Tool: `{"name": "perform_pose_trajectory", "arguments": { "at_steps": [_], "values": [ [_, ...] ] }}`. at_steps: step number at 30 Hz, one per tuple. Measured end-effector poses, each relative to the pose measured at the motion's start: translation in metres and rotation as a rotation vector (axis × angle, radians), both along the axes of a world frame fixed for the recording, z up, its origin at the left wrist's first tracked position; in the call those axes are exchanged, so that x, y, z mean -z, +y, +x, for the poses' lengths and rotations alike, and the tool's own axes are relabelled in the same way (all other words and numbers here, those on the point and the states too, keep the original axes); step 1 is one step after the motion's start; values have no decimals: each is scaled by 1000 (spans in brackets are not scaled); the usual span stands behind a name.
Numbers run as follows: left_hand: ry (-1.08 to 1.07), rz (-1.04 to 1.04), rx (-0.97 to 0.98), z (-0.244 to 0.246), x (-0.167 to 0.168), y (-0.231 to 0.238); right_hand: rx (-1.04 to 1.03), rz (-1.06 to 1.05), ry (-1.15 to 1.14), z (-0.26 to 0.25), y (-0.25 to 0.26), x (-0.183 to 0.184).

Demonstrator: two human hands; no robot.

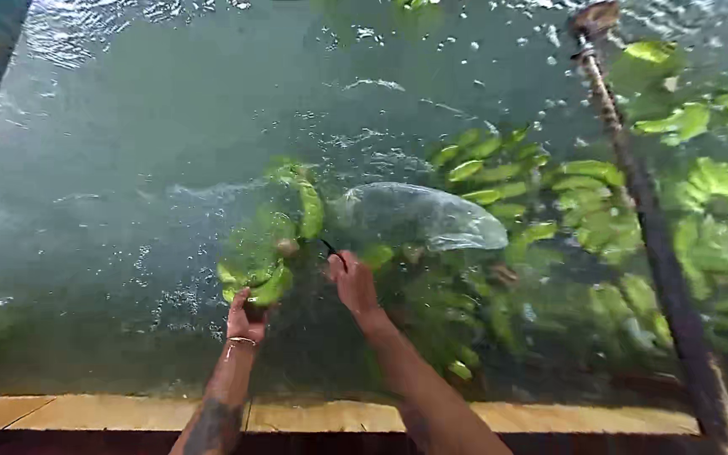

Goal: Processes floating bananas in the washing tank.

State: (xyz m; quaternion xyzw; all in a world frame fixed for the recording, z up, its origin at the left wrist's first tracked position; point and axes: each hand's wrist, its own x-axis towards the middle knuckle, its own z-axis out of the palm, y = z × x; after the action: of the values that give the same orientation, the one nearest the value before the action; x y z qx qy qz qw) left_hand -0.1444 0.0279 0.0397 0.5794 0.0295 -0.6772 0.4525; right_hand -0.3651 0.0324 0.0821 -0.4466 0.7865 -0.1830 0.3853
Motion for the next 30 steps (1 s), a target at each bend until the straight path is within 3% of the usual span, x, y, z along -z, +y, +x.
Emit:
{"name": "perform_pose_trajectory", "arguments": {
  "at_steps": [5, 9, 11, 15, 16, 18, 21, 23, 27, 30],
  "values": [
    [-27, 35, -60, -28, -14, 21, -83, 170, 180, 15, -20, 4],
    [-102, 20, -132, -48, -19, 21, -102, 184, 232, 23, -29, 6],
    [-185, -13, -184, -61, -11, 24, -90, 235, 66, 25, -18, 7],
    [-143, -65, -143, -49, -3, 21, 146, 138, -622, 11, 16, -20],
    [-112, -37, -124, -44, -6, 24, 196, 69, -576, 6, 18, -18],
    [-54, 4, -84, -41, -24, 14, 84, -22, -157, -6, 0, -5],
    [9, 89, -77, -38, -49, 9, -89, 20, 195, 4, -17, 1],
    [51, 122, -108, -38, -54, 7, -118, -9, 240, 16, -21, 7],
    [83, 135, -122, -32, -43, 18, -74, 57, 5, 25, -6, 9],
    [76, 140, -98, -35, -47, 23, -90, 102, 32, 21, -5, 10]
  ]
}}
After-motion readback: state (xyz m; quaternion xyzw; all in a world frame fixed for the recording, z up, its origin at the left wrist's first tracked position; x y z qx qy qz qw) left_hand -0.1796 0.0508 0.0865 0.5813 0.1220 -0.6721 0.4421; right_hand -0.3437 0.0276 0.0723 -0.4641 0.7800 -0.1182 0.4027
